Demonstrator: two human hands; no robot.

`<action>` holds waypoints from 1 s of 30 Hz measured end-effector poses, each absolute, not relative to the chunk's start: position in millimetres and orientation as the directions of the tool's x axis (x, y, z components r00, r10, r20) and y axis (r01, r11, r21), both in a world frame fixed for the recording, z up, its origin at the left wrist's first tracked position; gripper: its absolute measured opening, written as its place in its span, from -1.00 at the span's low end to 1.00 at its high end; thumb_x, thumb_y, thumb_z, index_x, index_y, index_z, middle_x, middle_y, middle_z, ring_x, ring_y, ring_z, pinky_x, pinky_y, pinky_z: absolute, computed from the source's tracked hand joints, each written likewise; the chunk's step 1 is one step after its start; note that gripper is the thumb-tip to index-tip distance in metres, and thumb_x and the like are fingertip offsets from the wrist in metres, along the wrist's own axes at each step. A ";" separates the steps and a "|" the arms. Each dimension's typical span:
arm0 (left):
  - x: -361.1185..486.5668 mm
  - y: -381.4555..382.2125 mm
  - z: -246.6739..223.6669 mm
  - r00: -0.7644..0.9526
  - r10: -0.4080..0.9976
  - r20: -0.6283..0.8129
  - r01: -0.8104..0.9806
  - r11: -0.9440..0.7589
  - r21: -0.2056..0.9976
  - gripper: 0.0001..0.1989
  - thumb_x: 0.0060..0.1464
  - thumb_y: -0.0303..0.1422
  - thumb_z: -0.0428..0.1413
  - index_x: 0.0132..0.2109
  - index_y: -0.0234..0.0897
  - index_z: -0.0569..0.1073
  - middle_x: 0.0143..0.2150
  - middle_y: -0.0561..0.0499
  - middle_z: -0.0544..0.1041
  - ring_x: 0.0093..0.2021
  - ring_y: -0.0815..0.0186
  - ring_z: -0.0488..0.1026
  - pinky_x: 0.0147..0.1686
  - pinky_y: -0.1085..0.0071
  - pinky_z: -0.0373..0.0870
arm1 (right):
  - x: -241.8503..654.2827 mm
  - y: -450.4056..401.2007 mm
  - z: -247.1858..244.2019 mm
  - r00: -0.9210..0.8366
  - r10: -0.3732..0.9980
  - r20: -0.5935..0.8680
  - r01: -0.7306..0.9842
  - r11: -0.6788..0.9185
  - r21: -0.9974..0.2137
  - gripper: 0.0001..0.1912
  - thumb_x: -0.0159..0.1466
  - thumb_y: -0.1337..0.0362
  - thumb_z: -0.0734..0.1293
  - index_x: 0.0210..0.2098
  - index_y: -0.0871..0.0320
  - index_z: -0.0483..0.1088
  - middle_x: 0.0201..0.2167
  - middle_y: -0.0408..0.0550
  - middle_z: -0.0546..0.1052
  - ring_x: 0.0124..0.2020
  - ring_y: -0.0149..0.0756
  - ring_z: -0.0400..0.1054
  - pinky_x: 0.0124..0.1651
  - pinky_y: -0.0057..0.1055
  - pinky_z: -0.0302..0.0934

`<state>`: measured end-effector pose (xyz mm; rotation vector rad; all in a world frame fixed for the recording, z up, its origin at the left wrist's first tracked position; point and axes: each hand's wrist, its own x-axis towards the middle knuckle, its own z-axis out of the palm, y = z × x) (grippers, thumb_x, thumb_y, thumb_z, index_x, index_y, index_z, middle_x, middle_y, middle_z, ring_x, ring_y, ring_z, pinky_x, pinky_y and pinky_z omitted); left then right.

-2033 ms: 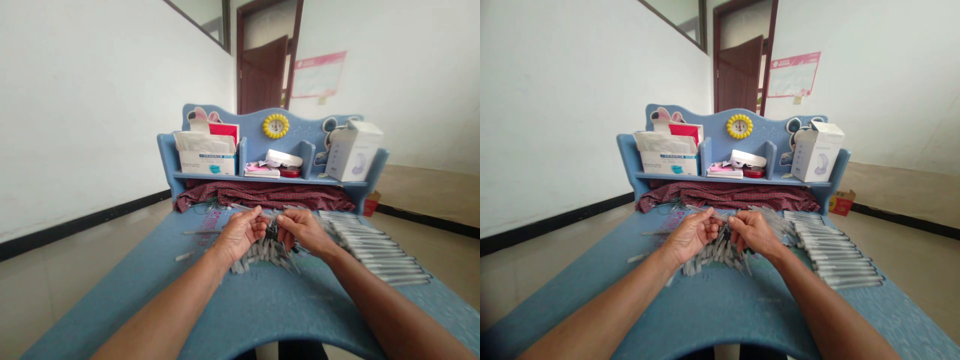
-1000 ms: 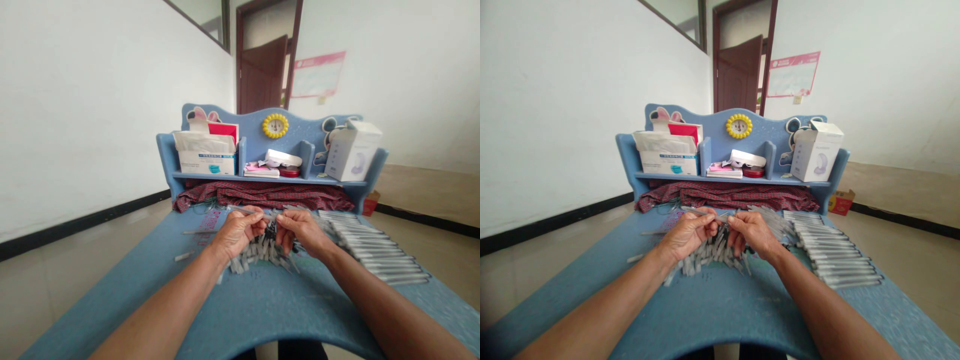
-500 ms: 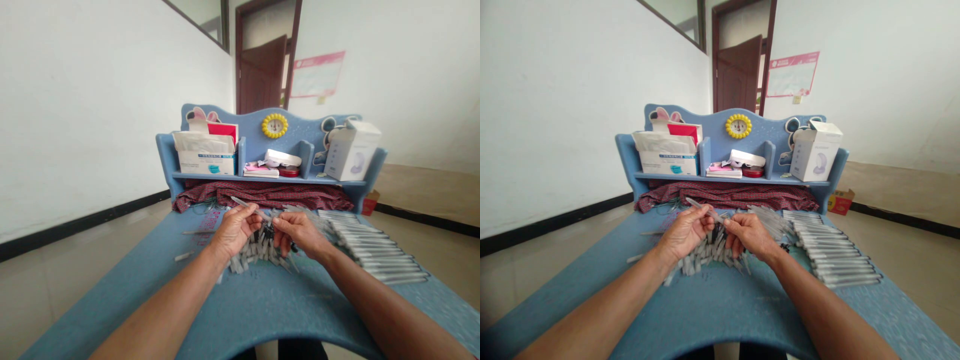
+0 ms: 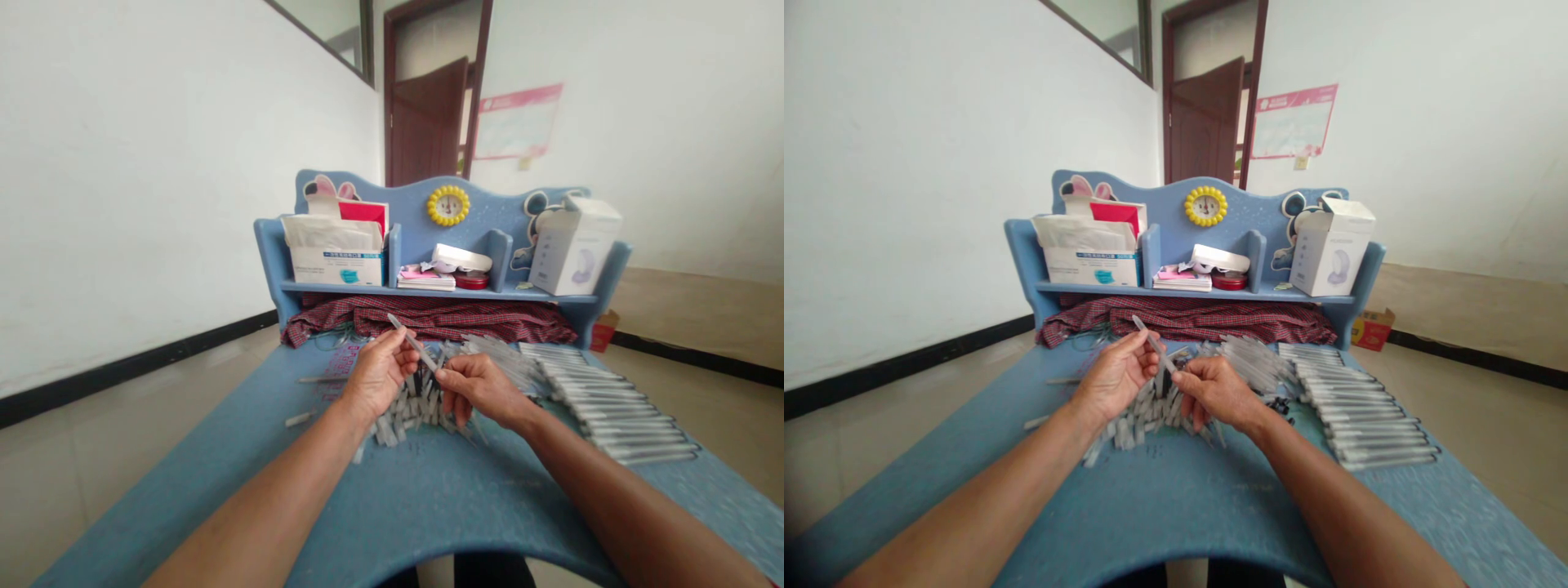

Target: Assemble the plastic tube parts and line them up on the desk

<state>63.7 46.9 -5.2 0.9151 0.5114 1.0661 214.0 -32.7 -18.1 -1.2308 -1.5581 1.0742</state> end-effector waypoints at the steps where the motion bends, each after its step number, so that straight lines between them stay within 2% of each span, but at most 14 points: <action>1: 63.6 47.1 -5.3 0.418 0.906 0.063 -0.510 0.177 0.842 -0.90 0.05 -0.42 0.09 -0.34 -0.40 0.44 -0.54 0.00 0.47 -0.62 0.47 0.37 -0.64 0.60 0.25 | 213.6 -33.0 -18.2 -0.153 0.982 0.107 0.254 0.144 -0.956 -0.57 0.16 -0.06 0.24 -0.59 0.17 0.22 -0.70 -0.18 0.43 -0.79 -0.48 0.25 -0.72 -0.56 0.05; 8: 63.7 46.4 -5.0 0.396 0.915 0.080 -0.473 0.128 0.872 -0.89 -0.01 -0.39 0.13 -0.38 -0.38 0.43 -0.47 -0.02 0.52 -0.55 0.45 0.41 -0.62 0.60 0.24 | 212.1 -33.9 -18.0 -0.178 0.978 0.106 0.288 0.155 -0.945 -0.55 0.15 -0.08 0.23 -0.61 0.17 0.23 -0.70 -0.19 0.42 -0.78 -0.48 0.25 -0.72 -0.56 0.06; 12: 62.7 46.3 -3.1 0.425 0.902 0.080 -0.477 0.148 0.867 -0.87 0.04 -0.39 0.08 -0.39 -0.38 0.41 -0.46 -0.07 0.54 -0.52 0.38 0.46 -0.57 0.54 0.33 | 219.0 -33.5 -14.5 -0.184 0.975 0.121 0.323 0.176 -0.930 -0.54 0.16 -0.09 0.21 -0.60 0.17 0.23 -0.69 -0.17 0.44 -0.77 -0.48 0.27 -0.70 -0.56 0.09; 16: 62.1 46.4 -0.8 0.454 0.891 0.034 -0.484 0.214 0.848 -0.84 0.10 -0.39 0.00 -0.38 -0.39 0.39 -0.47 -0.12 0.54 -0.50 0.32 0.49 -0.55 0.47 0.38 | 234.6 -31.4 -9.0 -0.120 0.977 0.177 0.349 0.209 -0.913 -0.57 0.16 -0.06 0.22 -0.56 0.19 0.25 -0.67 -0.15 0.46 -0.77 -0.49 0.27 -0.71 -0.59 0.09; 21: 63.4 45.0 -0.2 0.456 0.890 -0.018 -0.434 0.240 0.868 -0.85 0.09 -0.39 0.01 -0.37 -0.38 0.41 -0.57 -0.04 0.49 -0.67 0.42 0.37 -0.63 0.52 0.33 | 256.8 -29.8 -3.9 -0.091 0.986 0.142 0.473 0.168 -0.865 -0.71 0.13 0.09 0.28 -0.54 0.19 0.28 -0.70 -0.19 0.43 -0.79 -0.48 0.26 -0.73 -0.59 0.07; 26: 64.7 44.6 -4.3 0.475 0.877 -0.076 -0.270 0.228 0.936 -0.86 0.03 -0.39 0.07 -0.40 -0.40 0.44 -0.64 -0.01 0.44 -0.73 0.46 0.30 -0.72 0.59 0.24 | 270.7 -31.0 -6.9 -0.167 0.986 0.006 0.616 0.110 -0.780 -0.95 0.06 0.31 0.28 -0.51 0.14 0.35 -0.76 -0.28 0.36 -0.82 -0.49 0.20 -0.76 -0.60 0.00; 30: 65.5 44.8 -8.7 0.511 0.856 -0.078 -0.174 0.192 0.966 -0.87 -0.03 -0.38 0.11 -0.42 -0.39 0.45 -0.65 -0.01 0.44 -0.74 0.46 0.29 -0.75 0.60 0.19 | 268.9 -32.3 -8.2 -0.192 0.981 -0.026 0.741 0.128 -0.660 -0.89 0.02 0.38 0.26 -0.46 0.09 0.41 -0.74 -0.29 0.35 -0.79 -0.51 0.17 -0.71 -0.60 -0.03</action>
